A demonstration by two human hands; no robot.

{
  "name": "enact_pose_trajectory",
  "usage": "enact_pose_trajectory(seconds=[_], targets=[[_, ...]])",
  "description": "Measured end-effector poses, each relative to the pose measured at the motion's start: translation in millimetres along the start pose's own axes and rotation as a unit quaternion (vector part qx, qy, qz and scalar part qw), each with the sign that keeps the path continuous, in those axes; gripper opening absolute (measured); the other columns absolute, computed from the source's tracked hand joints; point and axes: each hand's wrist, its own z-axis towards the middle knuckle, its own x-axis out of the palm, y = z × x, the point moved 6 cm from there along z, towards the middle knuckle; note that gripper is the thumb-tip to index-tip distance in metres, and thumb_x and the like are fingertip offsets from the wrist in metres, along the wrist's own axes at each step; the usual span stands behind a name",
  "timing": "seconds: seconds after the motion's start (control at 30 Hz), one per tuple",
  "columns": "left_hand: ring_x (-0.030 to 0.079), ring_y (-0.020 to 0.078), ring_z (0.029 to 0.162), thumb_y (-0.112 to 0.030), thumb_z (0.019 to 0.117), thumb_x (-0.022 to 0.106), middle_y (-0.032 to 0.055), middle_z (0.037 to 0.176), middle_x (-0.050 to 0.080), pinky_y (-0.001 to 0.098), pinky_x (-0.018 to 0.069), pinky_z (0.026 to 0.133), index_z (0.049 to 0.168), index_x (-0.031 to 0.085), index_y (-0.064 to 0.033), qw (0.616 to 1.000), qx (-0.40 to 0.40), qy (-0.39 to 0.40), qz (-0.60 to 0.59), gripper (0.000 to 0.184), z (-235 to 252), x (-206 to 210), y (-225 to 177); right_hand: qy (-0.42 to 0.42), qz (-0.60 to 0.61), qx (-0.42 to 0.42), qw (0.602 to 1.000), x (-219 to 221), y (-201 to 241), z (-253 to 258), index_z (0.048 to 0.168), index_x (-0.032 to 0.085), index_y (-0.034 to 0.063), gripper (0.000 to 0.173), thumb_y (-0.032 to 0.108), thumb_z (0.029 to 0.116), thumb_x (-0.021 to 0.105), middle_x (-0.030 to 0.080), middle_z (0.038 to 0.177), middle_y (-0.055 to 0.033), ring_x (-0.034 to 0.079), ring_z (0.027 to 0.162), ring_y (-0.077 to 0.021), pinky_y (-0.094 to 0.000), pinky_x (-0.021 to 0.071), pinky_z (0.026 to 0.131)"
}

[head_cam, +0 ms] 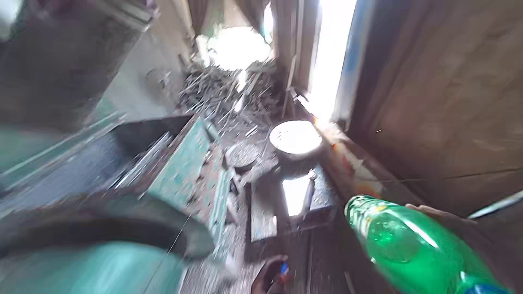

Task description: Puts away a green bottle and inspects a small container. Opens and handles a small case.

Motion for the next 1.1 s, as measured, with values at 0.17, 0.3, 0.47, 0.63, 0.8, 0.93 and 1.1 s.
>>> enact_pose_trajectory(seconds=[0.17,0.3,0.47,0.63,0.8,0.93,1.1], targets=[[0.061,0.0002,0.078,-0.017,0.0991,0.067,0.0082,0.114,0.069,0.0187,0.0532,0.068,0.133,0.060,0.0045,0.982,0.129,0.088,0.111,0.041,4.2,43.3,-46.1,0.124,0.008,0.145,0.982,83.3,-7.3,-83.1,0.124,0.061,-0.0115,0.091,0.053,0.0669,0.090,0.071,0.113,-0.0245,0.069,0.107,-0.0244,-0.0361,0.0529,0.099],[0.062,0.0087,0.078,-0.016,0.0976,0.069,0.0156,0.110,0.071,0.0239,0.0544,0.072,0.123,0.067,0.0065,0.956,0.177,0.091,0.215,0.034,1.3,62.7,-44.3,0.206,0.031,0.171,0.963,118.0,4.7,-142.1,0.126,0.062,-0.0075,0.084,0.052,0.0717,0.085,0.071,0.108,-0.0227,0.070,0.097,-0.0240,-0.0378,0.0569,0.089],[0.068,0.0144,0.086,-0.018,0.0950,0.073,0.0162,0.109,0.072,0.0276,0.0580,0.076,0.115,0.071,0.0045,0.934,0.200,0.084,0.284,0.030,-7.0,63.3,-35.4,0.221,0.041,0.171,0.959,126.2,13.0,-167.5,0.125,0.062,-0.0101,0.087,0.053,0.0688,0.086,0.072,0.106,-0.0255,0.072,0.093,-0.0290,-0.0425,0.0586,0.085],[0.069,0.0127,0.083,-0.012,0.0902,0.077,0.0152,0.110,0.072,0.0254,0.0592,0.072,0.110,0.074,0.0024,0.927,0.216,0.094,0.293,0.025,-10.9,60.4,-36.4,0.228,0.013,0.176,0.957,124.6,18.1,-171.8,0.125,0.064,-0.0079,0.087,0.056,0.0688,0.083,0.073,0.107,-0.0228,0.072,0.094,-0.0292,-0.0434,0.0584,0.084],[0.065,0.0083,0.077,-0.021,0.0875,0.082,0.0107,0.101,0.072,0.0219,0.0555,0.066,0.105,0.075,-0.0006,0.921,0.210,0.078,0.319,0.028,-10.5,56.9,-37.1,0.198,-0.030,0.167,0.965,123.5,20.5,-174.7,0.126,0.067,0.0008,0.086,0.064,0.0683,0.076,0.074,0.103,-0.0162,0.072,0.089,-0.0232,-0.0396,0.0591,0.077],[0.058,0.0023,0.068,-0.029,0.0841,0.086,0.0073,0.097,0.070,0.0165,0.0486,0.057,0.099,0.073,-0.0016,0.929,0.212,0.060,0.298,0.034,-9.2,52.6,-30.6,0.183,-0.037,0.187,0.964,123.4,23.8,-177.5,0.125,0.069,0.0056,0.084,0.065,0.0661,0.076,0.074,0.103,-0.0112,0.072,0.088,-0.0212,-0.0406,0.0600,0.073],[0.057,0.0020,0.068,-0.031,0.0849,0.085,0.0052,0.096,0.070,0.0167,0.0486,0.058,0.099,0.074,-0.0040,0.929,0.210,0.069,0.297,0.032,-9.1,51.5,-27.2,0.197,-0.038,0.228,0.953,120.4,30.2,-177.4,0.127,0.069,0.0046,0.083,0.062,0.0676,0.076,0.074,0.105,-0.0137,0.072,0.089,-0.0245,-0.0449,0.0598,0.073]])
